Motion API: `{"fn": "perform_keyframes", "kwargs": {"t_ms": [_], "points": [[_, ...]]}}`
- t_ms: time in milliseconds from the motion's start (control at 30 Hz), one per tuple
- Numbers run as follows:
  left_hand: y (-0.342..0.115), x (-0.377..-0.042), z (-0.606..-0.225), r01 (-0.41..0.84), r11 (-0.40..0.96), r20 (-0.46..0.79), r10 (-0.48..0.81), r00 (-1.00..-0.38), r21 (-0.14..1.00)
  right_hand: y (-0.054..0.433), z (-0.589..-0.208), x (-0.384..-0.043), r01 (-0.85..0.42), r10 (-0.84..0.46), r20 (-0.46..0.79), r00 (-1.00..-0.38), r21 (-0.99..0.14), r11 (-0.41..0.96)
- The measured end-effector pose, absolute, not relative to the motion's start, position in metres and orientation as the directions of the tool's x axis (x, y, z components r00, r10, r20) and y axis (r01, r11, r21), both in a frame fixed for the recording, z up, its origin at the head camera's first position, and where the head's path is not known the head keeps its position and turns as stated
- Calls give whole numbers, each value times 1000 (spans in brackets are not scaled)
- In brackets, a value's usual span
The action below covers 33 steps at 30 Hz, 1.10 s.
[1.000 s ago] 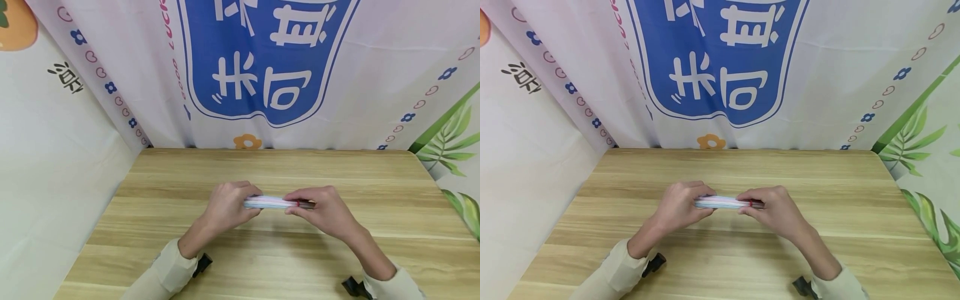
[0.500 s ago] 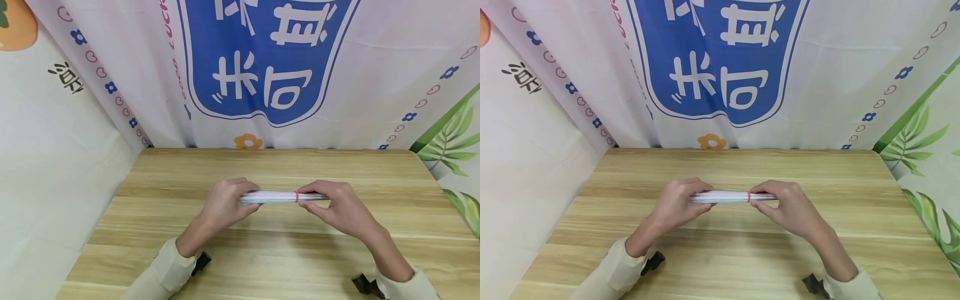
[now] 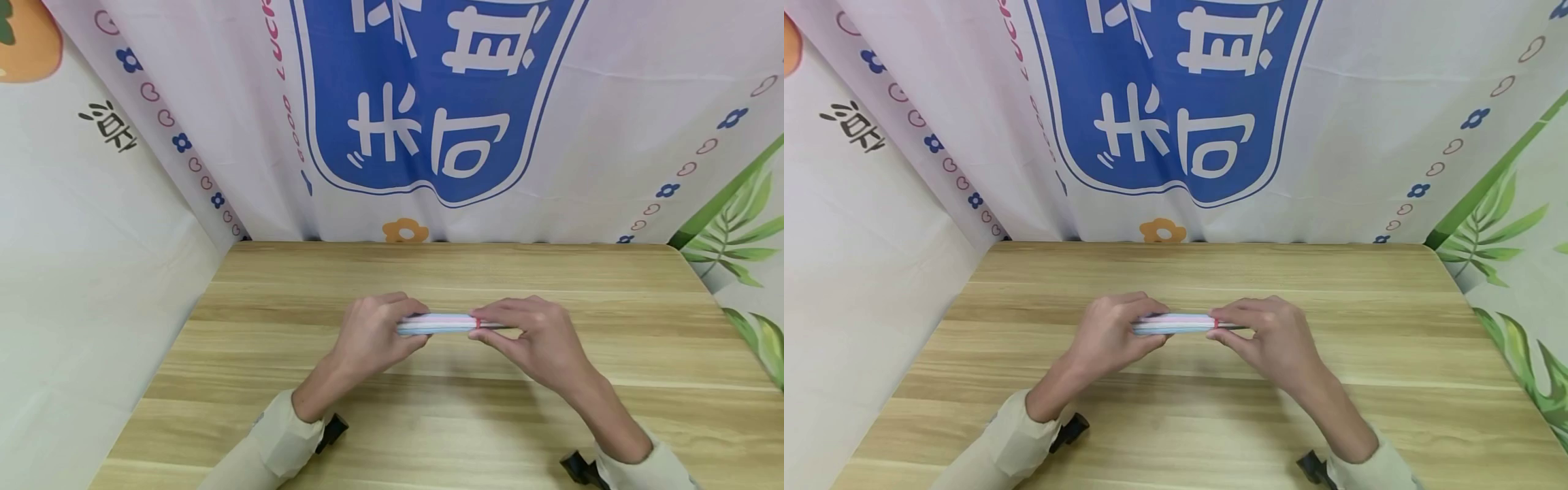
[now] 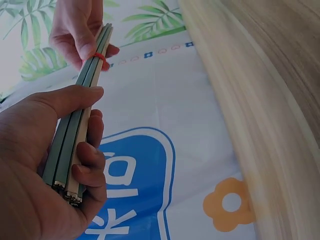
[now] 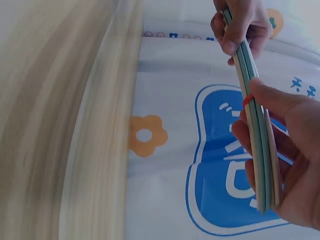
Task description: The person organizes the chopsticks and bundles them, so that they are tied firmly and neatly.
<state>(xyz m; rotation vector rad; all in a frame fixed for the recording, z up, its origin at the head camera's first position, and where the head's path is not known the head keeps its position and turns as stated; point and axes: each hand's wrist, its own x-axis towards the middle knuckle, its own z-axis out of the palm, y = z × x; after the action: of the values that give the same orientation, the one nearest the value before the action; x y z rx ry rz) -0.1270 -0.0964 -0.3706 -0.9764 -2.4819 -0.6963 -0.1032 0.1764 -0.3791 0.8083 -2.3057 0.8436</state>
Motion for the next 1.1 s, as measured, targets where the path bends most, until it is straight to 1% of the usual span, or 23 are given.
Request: {"fn": "perform_keyframes", "kwargs": {"t_ms": [200, 300, 500, 600, 733, 967, 1100], "points": [[-93, -125, -372, 725, 626, 514, 539, -668, 286, 165, -382, -102, -698, -380, 616, -689, -426, 575], [-92, -125, -373, 724, 624, 496, 547, -674, 296, 165, -380, -101, -688, -408, 575, -709, -437, 580], [-94, -126, -372, 704, 622, 483, 526, -700, 342, 183, -371, -100, -640, -408, 512, -756, -452, 621], [-96, -127, -371, 706, 618, 492, 521, -698, 346, 188, -370, -101, -651, -423, 511, -748, -442, 617], [-97, -128, -371, 713, 616, 503, 524, -688, 334, 187, -373, -102, -679, -430, 542, -722, -438, 589], [-96, -126, -370, 712, 620, 515, 513, -686, 331, 179, -375, -101, -715, -398, 616, -680, -438, 545], [-95, -125, -371, 717, 619, 522, 516, -680, 322, 174, -376, -100, -714, -372, 632, -680, -455, 532]]}}
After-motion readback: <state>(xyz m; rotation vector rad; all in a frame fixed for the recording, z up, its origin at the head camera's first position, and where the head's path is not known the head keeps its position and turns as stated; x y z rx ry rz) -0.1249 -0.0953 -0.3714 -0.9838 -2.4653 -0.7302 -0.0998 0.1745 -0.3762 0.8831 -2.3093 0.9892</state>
